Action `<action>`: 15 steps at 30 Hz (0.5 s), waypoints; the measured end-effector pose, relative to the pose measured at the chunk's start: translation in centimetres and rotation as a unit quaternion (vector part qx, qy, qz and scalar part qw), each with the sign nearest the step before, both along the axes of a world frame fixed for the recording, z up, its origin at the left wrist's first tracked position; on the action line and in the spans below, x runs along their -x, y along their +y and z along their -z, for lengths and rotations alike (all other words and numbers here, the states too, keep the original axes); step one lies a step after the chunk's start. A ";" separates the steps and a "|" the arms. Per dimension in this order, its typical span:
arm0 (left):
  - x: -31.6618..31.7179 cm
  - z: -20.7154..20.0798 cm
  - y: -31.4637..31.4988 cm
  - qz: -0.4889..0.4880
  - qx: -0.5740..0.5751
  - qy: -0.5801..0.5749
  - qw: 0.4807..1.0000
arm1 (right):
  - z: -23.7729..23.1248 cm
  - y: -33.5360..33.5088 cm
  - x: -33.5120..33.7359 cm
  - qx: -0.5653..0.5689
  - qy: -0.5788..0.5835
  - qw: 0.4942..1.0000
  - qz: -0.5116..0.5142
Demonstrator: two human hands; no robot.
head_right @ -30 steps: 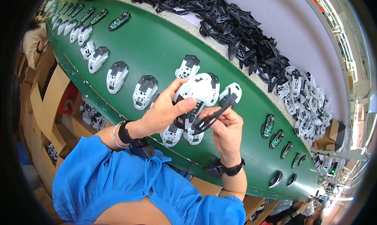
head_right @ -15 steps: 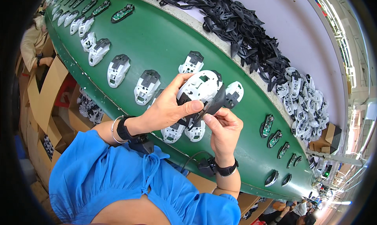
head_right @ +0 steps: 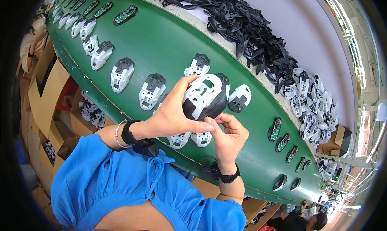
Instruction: The person assembles small electronic devices by attaching black rubber feet to white plastic casings containing green circuit boards. They pick up a casing, apply the feet, and place the finished unit on a green conveyor belt, repeating this process continuously.
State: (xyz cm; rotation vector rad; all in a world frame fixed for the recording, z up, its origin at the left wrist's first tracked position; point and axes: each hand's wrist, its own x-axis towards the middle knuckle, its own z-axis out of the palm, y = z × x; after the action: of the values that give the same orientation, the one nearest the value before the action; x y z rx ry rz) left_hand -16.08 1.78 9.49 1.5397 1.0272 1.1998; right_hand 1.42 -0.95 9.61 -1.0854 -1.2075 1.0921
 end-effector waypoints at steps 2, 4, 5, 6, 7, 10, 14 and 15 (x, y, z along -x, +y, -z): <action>0.1 0.1 0.1 -0.015 -0.041 0.040 0.998 | -0.8 -0.1 0.6 0.043 0.019 0.999 0.003; 0.2 0.8 0.3 -0.034 -0.070 0.052 0.996 | -0.5 -0.2 0.7 0.057 -0.016 0.998 -0.016; 0.4 0.9 0.4 -0.026 -0.076 0.052 0.995 | -0.4 -0.2 0.7 0.064 -0.033 0.997 -0.025; 0.7 0.9 0.5 -0.016 -0.083 0.054 0.995 | -0.4 -0.1 0.6 0.049 -0.056 0.996 -0.057; 1.0 0.3 0.3 -0.001 -0.070 0.057 0.996 | -0.5 0.1 0.2 0.035 -0.080 0.992 -0.089; 1.8 0.8 0.4 -0.006 -0.137 0.059 0.989 | -1.2 0.5 -1.3 0.021 -0.037 0.987 -0.157; 2.5 1.1 -0.1 0.133 -0.080 0.001 0.988 | -1.9 1.7 -0.8 -0.040 0.066 0.978 -0.194; 2.7 1.1 -0.1 0.167 -0.096 0.023 0.981 | -2.3 1.6 -0.3 -0.010 0.087 0.973 -0.211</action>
State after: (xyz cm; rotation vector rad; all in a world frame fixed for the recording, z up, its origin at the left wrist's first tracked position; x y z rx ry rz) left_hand -18.80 1.71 8.40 1.8143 0.6601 1.0530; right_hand 1.69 0.62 11.88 -0.7115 -1.3365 1.4630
